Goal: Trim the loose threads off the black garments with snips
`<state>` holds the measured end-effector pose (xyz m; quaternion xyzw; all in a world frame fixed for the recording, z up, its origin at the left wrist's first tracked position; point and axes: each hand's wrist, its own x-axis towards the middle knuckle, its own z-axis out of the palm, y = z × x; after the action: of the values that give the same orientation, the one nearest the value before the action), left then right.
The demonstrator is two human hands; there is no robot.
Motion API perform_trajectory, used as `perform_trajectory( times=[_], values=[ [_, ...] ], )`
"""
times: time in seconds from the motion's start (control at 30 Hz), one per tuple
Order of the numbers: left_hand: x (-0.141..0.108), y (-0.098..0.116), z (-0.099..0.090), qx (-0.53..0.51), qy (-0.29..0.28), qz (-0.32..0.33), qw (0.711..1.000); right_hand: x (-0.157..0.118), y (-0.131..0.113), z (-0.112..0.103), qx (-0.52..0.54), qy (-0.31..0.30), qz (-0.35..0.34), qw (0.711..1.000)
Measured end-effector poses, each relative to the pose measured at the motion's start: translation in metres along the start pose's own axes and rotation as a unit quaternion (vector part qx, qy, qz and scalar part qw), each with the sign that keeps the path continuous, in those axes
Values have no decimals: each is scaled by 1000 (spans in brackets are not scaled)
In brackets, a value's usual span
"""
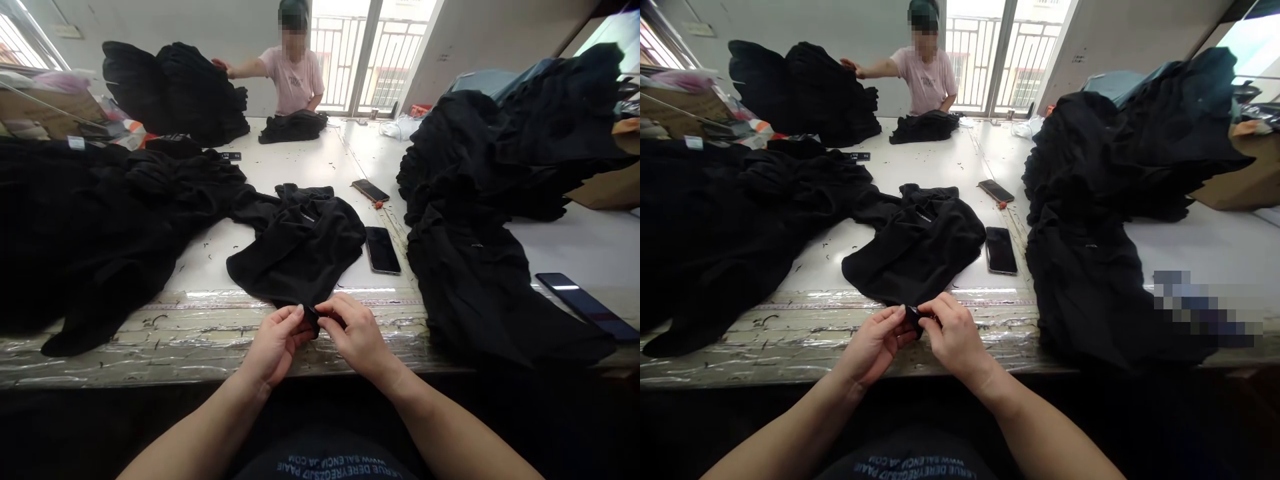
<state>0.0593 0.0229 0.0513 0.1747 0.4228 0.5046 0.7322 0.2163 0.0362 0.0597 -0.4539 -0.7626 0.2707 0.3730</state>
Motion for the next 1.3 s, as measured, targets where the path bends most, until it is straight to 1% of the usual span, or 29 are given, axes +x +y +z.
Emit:
perform_trajectory(
  times=[0.1, 0.2, 0.23, 0.27, 0.3, 0.33, 0.37, 0.4, 0.43, 0.47, 0.5, 0.57, 0.6, 0.63, 0.73, 0.8, 0.87, 1.03, 1.13, 1.3],
  values=[
    [-3, -9, -1, 9, -10, 1, 1000, -1, 0, 4, 5, 12, 15, 1000],
    [-3, -18, -4, 0, -39, -32, 999, 0, 3, 10, -22, -18, -9, 1000],
    [-2, -18, -7, -6, -39, -45, 998, 0, 4, 11, -30, -29, -19, 999],
    [1, -16, -11, -11, -25, -52, 998, 0, 5, 12, -34, -33, -27, 999],
    [5, -12, -17, -20, 5, -47, 999, -1, 7, 11, -36, -30, -30, 998],
    [9, -5, -23, -32, 49, -31, 998, -2, 8, 10, -37, -25, -30, 999],
    [14, 3, -31, -49, 100, -5, 994, -4, 9, 8, -39, -26, -25, 999],
    [17, 12, -39, -67, 149, 27, 986, -7, 9, 5, -46, -42, -19, 998],
    [19, 21, -48, -82, 188, 60, 977, -10, 10, 3, -56, -70, -10, 996],
    [20, 29, -55, -88, 209, 89, 970, -13, 11, 0, -69, -110, 0, 992],
    [19, 35, -61, -84, 218, 111, 966, -15, 11, -2, -79, -153, 11, 985],
    [12, 42, -67, -53, 204, 135, 968, -18, 12, -5, -84, -214, 35, 972],
    [7, 42, -67, -36, 187, 139, 972, -17, 11, -6, -78, -222, 45, 971],
    [2, 41, -64, -19, 168, 138, 976, -15, 9, -6, -67, -212, 50, 974],
    [-12, 34, -51, 16, 119, 131, 984, -3, 0, -2, -20, -141, 41, 989],
    [-17, 30, -43, 25, 106, 127, 986, 6, -7, 3, 16, -104, 23, 994],
    [-19, 25, -37, 29, 100, 127, 986, 14, -14, 9, 41, -85, 11, 995],
    [-17, 18, -31, 42, 86, 133, 986, 20, -19, 19, 39, -66, -20, 997],
    [-16, 16, -28, 45, 88, 131, 987, 18, -18, 20, 25, -62, -39, 997],
    [-17, 12, -24, 40, 93, 127, 987, 18, -18, 20, 33, -55, -42, 997]
  ],
)
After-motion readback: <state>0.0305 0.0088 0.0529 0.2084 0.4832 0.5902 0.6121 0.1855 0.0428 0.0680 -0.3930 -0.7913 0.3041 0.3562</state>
